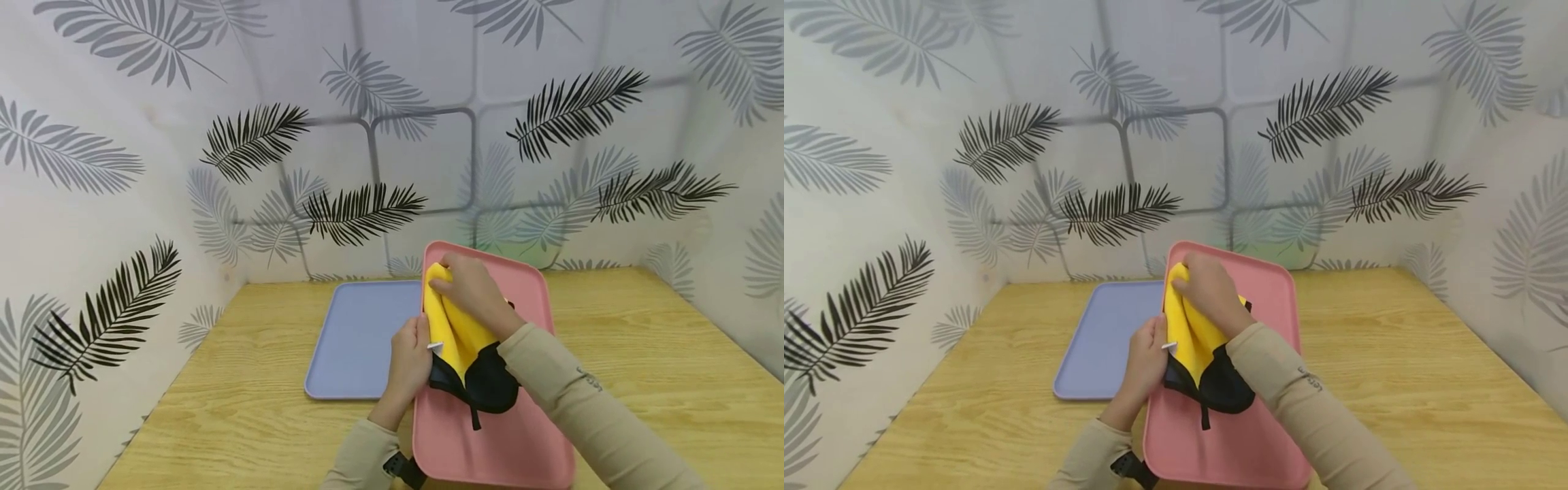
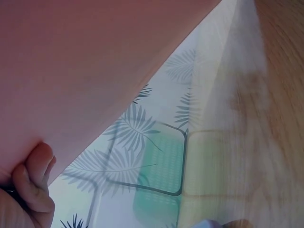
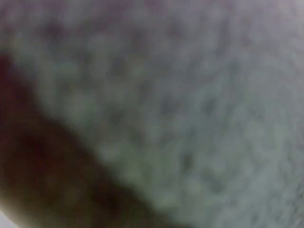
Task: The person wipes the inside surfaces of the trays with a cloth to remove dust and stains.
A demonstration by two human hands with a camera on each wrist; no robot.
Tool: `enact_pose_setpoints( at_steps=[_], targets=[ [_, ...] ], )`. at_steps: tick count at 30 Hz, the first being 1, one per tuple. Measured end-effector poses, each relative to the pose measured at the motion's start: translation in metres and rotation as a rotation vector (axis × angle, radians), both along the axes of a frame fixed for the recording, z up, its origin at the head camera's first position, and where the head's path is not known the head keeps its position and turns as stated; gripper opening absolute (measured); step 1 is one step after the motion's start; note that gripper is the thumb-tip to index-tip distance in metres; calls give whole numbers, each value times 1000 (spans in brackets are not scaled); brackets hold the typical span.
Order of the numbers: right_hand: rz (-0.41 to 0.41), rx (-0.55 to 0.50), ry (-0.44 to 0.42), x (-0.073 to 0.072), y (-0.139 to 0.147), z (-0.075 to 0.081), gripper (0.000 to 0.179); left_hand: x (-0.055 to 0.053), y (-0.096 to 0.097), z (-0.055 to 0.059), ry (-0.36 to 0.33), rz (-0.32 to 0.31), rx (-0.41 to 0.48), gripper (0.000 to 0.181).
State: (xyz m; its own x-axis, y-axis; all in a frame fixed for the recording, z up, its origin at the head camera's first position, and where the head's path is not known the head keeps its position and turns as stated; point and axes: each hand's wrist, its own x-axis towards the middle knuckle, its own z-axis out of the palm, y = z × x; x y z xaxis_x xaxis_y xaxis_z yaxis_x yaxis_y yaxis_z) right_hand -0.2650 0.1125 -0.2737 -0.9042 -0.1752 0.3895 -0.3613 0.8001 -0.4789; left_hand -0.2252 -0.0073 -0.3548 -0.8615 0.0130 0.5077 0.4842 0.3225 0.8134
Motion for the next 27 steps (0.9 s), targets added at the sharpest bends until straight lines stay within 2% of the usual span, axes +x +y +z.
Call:
enact_pose_setpoints(
  at_steps=[5, 11, 19, 27],
  targets=[
    [0, 33, 18, 0, 6, 0, 23, -1, -1, 0, 17, -2, 12, 34],
    [-13, 58, 21, -3, 21, -7, 26, -4, -5, 0, 11, 31, 26, 35],
    [-18, 92, 28, -10, 48, -14, 21, -5, -10, 6, 26, 49, 48, 34],
    [-108, 127, -56, -13, 74, -21, 31, -6, -16, 9, 38, 67, 51, 34]
  ],
)
